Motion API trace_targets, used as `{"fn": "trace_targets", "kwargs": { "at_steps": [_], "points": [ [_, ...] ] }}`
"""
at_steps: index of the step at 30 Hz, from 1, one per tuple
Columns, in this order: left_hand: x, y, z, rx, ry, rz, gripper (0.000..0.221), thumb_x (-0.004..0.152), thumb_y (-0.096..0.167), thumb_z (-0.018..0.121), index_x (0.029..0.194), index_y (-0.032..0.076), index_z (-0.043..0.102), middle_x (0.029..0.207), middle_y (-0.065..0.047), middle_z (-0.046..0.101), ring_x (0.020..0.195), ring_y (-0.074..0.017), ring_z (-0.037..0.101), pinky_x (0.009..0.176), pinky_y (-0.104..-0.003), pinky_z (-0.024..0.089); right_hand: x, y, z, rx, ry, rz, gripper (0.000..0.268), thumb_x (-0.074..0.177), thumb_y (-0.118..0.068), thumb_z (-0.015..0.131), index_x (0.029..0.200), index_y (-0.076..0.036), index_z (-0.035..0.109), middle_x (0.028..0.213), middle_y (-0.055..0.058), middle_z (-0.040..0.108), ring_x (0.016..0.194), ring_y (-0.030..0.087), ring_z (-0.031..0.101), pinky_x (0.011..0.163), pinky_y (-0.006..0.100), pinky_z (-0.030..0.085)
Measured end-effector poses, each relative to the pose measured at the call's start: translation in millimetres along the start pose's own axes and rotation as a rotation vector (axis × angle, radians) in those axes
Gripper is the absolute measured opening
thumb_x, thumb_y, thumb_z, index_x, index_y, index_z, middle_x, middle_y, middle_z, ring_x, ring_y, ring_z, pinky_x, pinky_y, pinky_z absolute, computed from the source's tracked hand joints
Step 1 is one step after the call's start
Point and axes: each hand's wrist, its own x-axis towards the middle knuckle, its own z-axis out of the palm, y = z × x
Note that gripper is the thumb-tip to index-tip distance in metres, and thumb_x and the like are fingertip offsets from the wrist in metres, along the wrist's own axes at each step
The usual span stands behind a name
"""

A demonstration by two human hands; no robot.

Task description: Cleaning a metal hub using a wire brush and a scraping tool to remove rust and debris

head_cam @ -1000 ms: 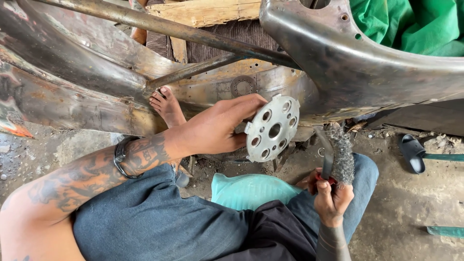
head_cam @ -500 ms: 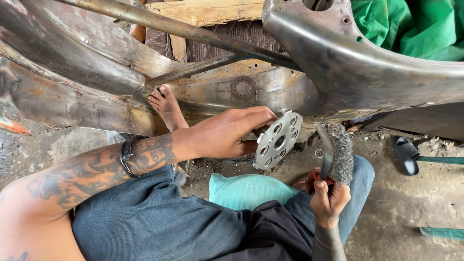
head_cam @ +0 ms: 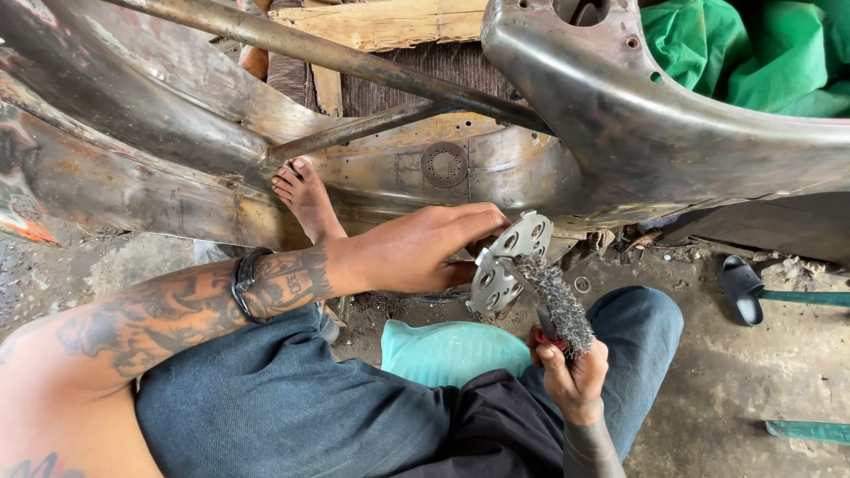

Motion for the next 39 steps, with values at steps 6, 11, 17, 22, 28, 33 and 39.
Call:
{"fn": "trace_targets", "kwargs": {
  "at_steps": [6,11,17,22,28,33,39],
  "points": [
    [0.3,2.7,-6.0,0.005,0.057,-0.101,0.036,0.087,-0.001,0.064,0.119,0.003,0.048,0.115,-0.013,0.059,0.104,-0.0278,0.061,0.086,-0.034,0.045,-16.4,18.2,-4.4,0.239,0.082,0.042,0.042,0.101,-0.041,0.059,0.099,0.001,0.063,0.068,0.011,0.063,0.047,0.014,0.056,0.044,0.025,0.047],
    [-1.7,-3.7,-7.2,0.052,0.129,-0.077,0.054,0.086,-0.001,0.069,0.135,-0.002,0.046,0.133,-0.020,0.059,0.119,-0.0337,0.063,0.097,-0.040,0.049,-13.0,22.2,-9.9,0.090,0.044,0.036,0.041,0.099,-0.043,0.058,0.090,-0.004,0.064,0.066,0.004,0.065,0.046,0.010,0.058,0.045,0.023,0.048],
    [-0.4,3.0,-14.0,0.041,0.221,-0.055,0.036,0.087,-0.001,0.071,0.115,0.001,0.048,0.108,-0.015,0.060,0.096,-0.0291,0.062,0.079,-0.037,0.046,-12.4,30.7,-15.2,0.189,0.087,0.087,0.031,0.099,-0.032,0.061,0.086,-0.004,0.061,0.065,0.006,0.063,0.047,0.011,0.055,0.044,0.023,0.046],
    [-2.0,3.3,-15.3,0.062,0.240,-0.084,0.033,0.087,0.003,0.075,0.106,0.002,0.049,0.101,-0.013,0.059,0.088,-0.0253,0.059,0.075,-0.035,0.044,-10.6,29.9,-9.8,0.147,0.060,0.044,0.042,0.099,-0.037,0.059,0.072,-0.004,0.060,0.057,0.005,0.061,0.047,0.012,0.057,0.047,0.025,0.047],
    [-0.6,1.9,-12.8,0.065,0.239,-0.029,0.033,0.087,-0.002,0.071,0.111,0.000,0.049,0.103,-0.015,0.059,0.090,-0.0290,0.060,0.076,-0.038,0.045,-12.2,37.4,-12.8,0.272,0.145,0.131,0.036,0.102,-0.033,0.059,0.095,0.002,0.061,0.067,0.011,0.058,0.047,0.016,0.053,0.043,0.026,0.043],
    [-1.3,4.6,-13.5,0.042,0.202,-0.053,0.038,0.088,-0.001,0.070,0.120,0.000,0.051,0.113,-0.013,0.063,0.102,-0.0278,0.064,0.085,-0.036,0.048,1.4,22.0,-10.3,0.148,0.056,0.167,0.037,0.102,-0.034,0.058,0.083,-0.001,0.061,0.061,0.004,0.059,0.047,0.010,0.053,0.047,0.025,0.042],
    [-1.8,1.8,-12.1,0.032,0.192,-0.059,0.046,0.087,0.000,0.074,0.127,0.000,0.050,0.121,-0.014,0.062,0.112,-0.0289,0.065,0.093,-0.036,0.049,5.0,21.0,-7.2,0.193,0.069,0.148,0.040,0.103,-0.038,0.057,0.089,-0.001,0.061,0.060,0.004,0.057,0.045,0.010,0.050,0.044,0.024,0.040]
  ]
}}
